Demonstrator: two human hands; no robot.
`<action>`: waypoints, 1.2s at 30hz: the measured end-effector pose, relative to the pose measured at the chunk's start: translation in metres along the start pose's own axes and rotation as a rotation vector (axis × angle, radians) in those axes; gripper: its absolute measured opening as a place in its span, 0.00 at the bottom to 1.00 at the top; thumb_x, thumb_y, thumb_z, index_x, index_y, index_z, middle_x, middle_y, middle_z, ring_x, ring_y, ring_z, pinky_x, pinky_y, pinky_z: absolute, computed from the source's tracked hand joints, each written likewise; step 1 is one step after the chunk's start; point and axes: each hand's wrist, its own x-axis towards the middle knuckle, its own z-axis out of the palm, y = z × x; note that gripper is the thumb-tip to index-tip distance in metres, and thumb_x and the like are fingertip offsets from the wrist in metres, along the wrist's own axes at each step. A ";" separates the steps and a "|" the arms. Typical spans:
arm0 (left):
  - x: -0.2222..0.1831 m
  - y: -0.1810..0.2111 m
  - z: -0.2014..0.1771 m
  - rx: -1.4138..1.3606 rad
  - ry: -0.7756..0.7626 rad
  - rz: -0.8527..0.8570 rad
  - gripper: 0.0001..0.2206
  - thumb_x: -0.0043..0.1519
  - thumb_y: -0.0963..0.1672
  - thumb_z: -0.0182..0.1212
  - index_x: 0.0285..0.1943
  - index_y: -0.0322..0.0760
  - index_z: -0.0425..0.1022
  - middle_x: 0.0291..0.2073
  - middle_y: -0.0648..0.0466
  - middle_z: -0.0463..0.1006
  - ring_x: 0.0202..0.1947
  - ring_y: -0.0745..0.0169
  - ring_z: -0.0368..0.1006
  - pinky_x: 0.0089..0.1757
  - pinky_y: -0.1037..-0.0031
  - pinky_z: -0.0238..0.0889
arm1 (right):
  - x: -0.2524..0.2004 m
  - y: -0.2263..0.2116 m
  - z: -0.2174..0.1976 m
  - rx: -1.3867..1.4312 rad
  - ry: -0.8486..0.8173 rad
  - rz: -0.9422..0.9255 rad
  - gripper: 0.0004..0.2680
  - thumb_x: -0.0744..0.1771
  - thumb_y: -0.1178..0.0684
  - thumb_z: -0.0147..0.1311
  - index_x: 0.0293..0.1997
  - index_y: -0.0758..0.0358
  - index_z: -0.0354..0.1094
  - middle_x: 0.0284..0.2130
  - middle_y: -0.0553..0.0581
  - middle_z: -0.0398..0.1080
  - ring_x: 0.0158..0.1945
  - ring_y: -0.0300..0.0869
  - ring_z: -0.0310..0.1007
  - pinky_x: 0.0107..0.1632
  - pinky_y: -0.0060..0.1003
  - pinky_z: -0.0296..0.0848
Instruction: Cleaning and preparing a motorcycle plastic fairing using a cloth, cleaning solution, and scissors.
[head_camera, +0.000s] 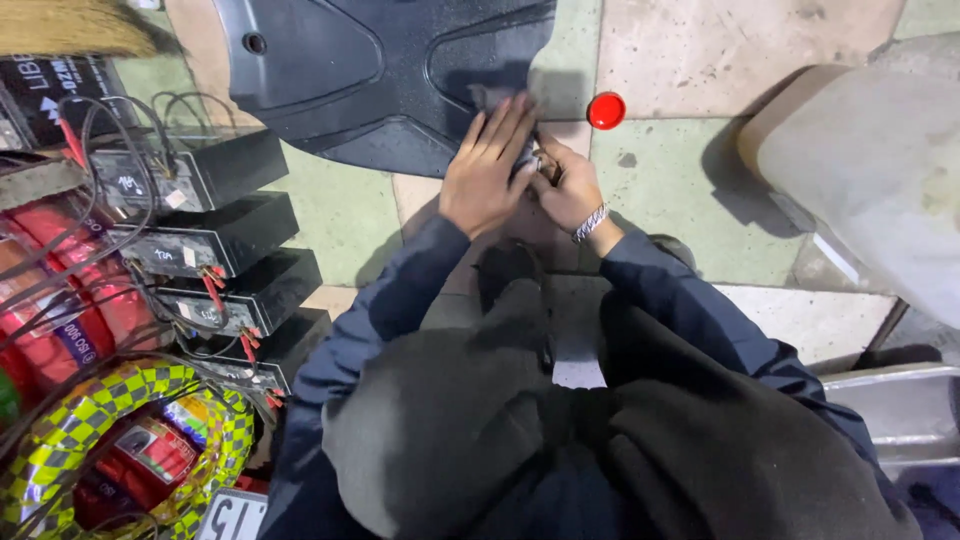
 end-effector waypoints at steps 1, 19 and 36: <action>0.012 0.000 0.003 0.002 -0.001 -0.004 0.29 0.72 0.51 0.49 0.81 0.43 0.49 0.79 0.53 0.51 0.79 0.57 0.47 0.73 0.60 0.41 | 0.000 -0.001 0.001 0.002 -0.004 -0.001 0.20 0.64 0.60 0.56 0.65 0.65 0.65 0.51 0.61 0.76 0.52 0.48 0.76 0.56 0.37 0.71; -0.004 -0.011 0.006 -0.131 0.220 -0.102 0.27 0.74 0.51 0.48 0.79 0.37 0.51 0.77 0.46 0.55 0.78 0.50 0.52 0.73 0.56 0.48 | -0.009 0.010 0.007 0.001 -0.094 0.070 0.23 0.66 0.61 0.60 0.71 0.58 0.62 0.20 0.43 0.58 0.25 0.32 0.52 0.36 0.28 0.64; -0.018 -0.082 0.056 -0.053 0.331 -0.078 0.10 0.61 0.43 0.60 0.49 0.49 0.82 0.41 0.63 0.81 0.42 0.64 0.80 0.47 0.76 0.70 | -0.011 0.006 0.006 0.358 -0.097 0.222 0.22 0.67 0.64 0.59 0.70 0.71 0.57 0.31 0.60 0.74 0.31 0.44 0.81 0.33 0.33 0.80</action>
